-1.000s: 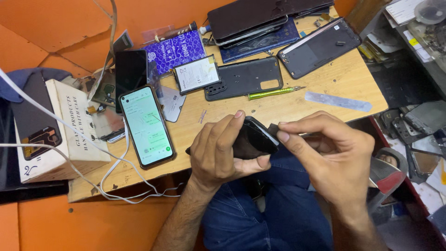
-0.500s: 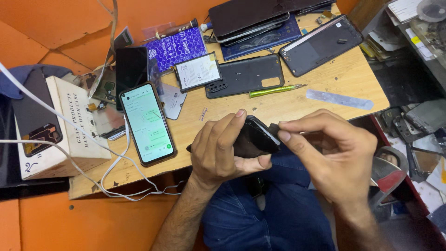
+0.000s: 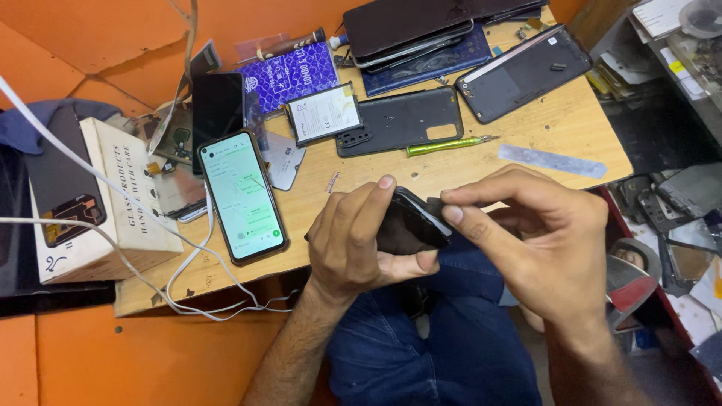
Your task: The person disassembles a smartphone, removes the battery, applies adhesive to the frame, and reassembles the device. They use a screwdriver, a plastic pry tool, and a glue bottle to manipulate the phone components.
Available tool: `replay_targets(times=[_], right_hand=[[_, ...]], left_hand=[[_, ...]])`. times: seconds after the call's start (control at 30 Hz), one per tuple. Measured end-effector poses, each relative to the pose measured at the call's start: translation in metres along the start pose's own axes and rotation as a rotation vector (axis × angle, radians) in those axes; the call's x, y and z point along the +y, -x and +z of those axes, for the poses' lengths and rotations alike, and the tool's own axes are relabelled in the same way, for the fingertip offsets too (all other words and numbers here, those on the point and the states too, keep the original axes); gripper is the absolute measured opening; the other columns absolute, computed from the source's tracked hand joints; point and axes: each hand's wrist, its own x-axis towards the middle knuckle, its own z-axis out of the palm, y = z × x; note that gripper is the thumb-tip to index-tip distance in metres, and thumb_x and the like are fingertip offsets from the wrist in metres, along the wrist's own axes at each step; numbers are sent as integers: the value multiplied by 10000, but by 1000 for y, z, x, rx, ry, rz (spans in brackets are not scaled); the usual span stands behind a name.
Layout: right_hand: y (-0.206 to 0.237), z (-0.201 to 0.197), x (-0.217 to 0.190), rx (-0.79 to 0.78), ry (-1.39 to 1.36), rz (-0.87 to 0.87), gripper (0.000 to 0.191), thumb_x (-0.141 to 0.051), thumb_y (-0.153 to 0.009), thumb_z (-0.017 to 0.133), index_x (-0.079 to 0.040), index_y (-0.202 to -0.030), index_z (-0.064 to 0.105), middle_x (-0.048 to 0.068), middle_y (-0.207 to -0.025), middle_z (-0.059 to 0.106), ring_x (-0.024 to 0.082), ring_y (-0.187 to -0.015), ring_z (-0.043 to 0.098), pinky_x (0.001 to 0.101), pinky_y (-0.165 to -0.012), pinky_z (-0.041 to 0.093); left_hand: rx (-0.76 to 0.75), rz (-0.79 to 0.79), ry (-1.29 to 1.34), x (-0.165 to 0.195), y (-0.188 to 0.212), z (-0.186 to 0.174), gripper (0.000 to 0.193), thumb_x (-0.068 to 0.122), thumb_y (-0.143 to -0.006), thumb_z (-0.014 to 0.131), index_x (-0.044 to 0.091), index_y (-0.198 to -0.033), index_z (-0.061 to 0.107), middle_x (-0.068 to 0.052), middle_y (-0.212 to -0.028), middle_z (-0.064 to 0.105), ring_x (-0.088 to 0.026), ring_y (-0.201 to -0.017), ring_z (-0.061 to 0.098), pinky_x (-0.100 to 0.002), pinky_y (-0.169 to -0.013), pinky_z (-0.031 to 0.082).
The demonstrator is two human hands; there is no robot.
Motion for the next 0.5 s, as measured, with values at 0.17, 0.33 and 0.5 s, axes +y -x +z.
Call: replay_targets(times=[0.17, 0.33, 0.5], right_hand=[[-1, -2, -16, 2, 102, -93, 183, 69, -895, 764, 40, -1074, 737, 126, -1025, 752, 152, -914, 741, 246, -805, 611], [-18, 0, -27, -18, -19, -113, 216, 44, -959, 731, 53, -1172, 694, 122, -1088, 751, 162, -990, 742, 261, -883, 623], [-8, -20, -2, 223, -79, -162, 276, -74, -1014, 667, 28, -1267, 621, 101, -1093, 716, 133, -986, 710, 263, -964, 599]], left_hand=[[-10, 26, -31, 5, -12, -10, 587, 517, -954, 820, 282, -1409, 532, -120, -1171, 529, -252, -966, 646, -408, -796, 607], [-10, -53, 93, 3, -25, -4, 683, 449, -928, 898, 254, -1457, 514, -132, -1213, 519, -262, -1034, 637, -352, -770, 601], [81, -171, 142, 1, -40, 10, 769, 426, -836, 928, 204, -1441, 507, -102, -1172, 534, -248, -1015, 625, -357, -780, 600]])
